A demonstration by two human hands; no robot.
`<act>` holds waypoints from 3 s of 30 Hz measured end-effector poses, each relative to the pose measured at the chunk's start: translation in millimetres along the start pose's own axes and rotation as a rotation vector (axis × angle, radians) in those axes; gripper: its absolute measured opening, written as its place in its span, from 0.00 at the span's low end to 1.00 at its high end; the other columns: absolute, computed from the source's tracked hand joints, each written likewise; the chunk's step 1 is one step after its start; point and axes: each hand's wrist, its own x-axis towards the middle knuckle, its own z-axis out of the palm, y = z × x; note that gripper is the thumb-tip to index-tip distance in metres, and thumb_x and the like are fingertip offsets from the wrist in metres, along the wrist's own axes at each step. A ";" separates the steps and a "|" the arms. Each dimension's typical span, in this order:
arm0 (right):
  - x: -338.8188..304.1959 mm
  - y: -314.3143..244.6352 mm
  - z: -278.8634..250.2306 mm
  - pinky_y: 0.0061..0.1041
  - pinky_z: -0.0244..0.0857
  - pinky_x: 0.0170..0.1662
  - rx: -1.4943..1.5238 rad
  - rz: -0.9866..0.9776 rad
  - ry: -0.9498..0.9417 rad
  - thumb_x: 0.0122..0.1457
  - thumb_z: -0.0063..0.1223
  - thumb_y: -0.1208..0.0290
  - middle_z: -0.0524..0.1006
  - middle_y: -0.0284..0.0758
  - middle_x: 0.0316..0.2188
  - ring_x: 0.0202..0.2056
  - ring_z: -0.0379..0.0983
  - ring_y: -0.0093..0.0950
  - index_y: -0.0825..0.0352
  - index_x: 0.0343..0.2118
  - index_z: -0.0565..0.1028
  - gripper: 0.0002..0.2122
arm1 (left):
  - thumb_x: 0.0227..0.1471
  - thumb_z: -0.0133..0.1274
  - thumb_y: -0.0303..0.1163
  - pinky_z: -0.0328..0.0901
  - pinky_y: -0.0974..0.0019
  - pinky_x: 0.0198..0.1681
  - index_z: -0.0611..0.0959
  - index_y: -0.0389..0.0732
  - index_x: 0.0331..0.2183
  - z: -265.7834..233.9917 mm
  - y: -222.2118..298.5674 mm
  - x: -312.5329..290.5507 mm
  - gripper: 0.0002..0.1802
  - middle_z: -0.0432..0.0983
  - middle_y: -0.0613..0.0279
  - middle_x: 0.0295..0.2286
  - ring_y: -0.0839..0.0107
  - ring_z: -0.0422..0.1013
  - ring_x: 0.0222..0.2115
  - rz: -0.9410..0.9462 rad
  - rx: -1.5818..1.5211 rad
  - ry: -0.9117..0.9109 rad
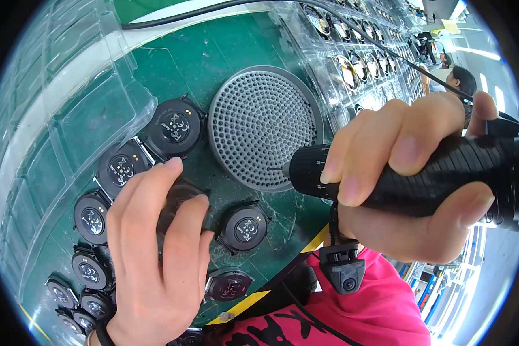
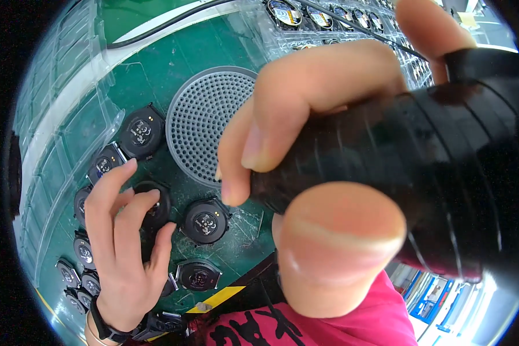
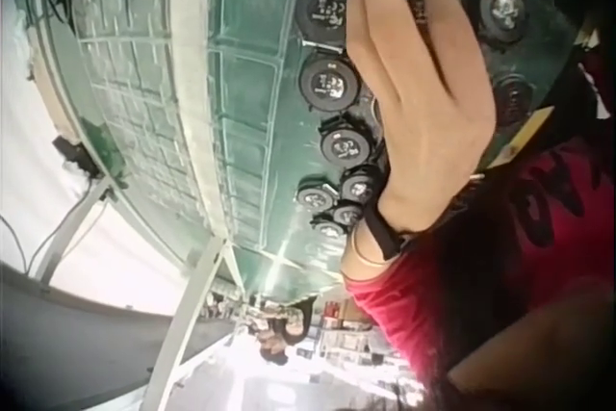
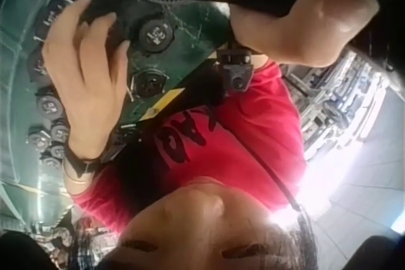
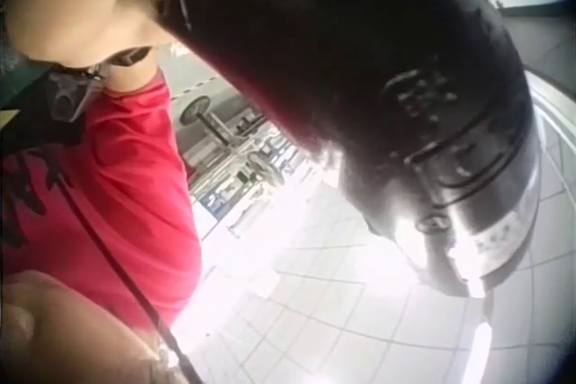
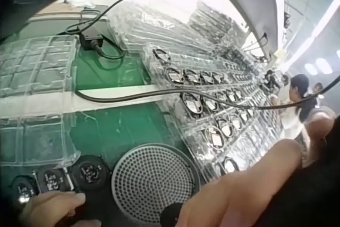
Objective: Assembling small electronic parts by placing circular mesh components into slots and securing them using an electric screwdriver.
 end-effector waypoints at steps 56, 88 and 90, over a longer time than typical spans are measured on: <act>4.1 2.7 -4.1 0.26 0.66 0.15 0.106 -0.011 -0.096 0.62 0.38 0.59 0.65 0.38 0.27 0.14 0.65 0.26 0.74 0.57 0.48 0.28 | 0.30 0.61 0.22 0.65 0.61 0.38 0.79 0.32 0.38 13.9 -11.0 -2.4 0.25 0.71 0.54 0.46 0.57 0.65 0.33 0.236 -0.079 -0.081; 4.4 -6.3 -6.8 0.22 0.64 0.12 0.167 -0.059 -0.242 0.60 0.47 0.62 0.65 0.35 0.26 0.13 0.65 0.24 0.76 0.50 0.53 0.25 | 0.33 0.58 0.28 0.66 0.69 0.33 0.80 0.33 0.32 22.0 -16.2 -2.9 0.17 0.72 0.55 0.44 0.67 0.67 0.28 0.328 -0.012 -0.007; 2.6 -6.3 -4.1 0.22 0.63 0.11 0.182 -0.050 -0.193 0.59 0.48 0.63 0.65 0.35 0.26 0.12 0.65 0.24 0.77 0.49 0.53 0.25 | 0.32 0.58 0.27 0.66 0.69 0.33 0.80 0.33 0.32 19.7 -14.0 -2.3 0.17 0.72 0.55 0.44 0.67 0.67 0.28 0.279 -0.064 -0.017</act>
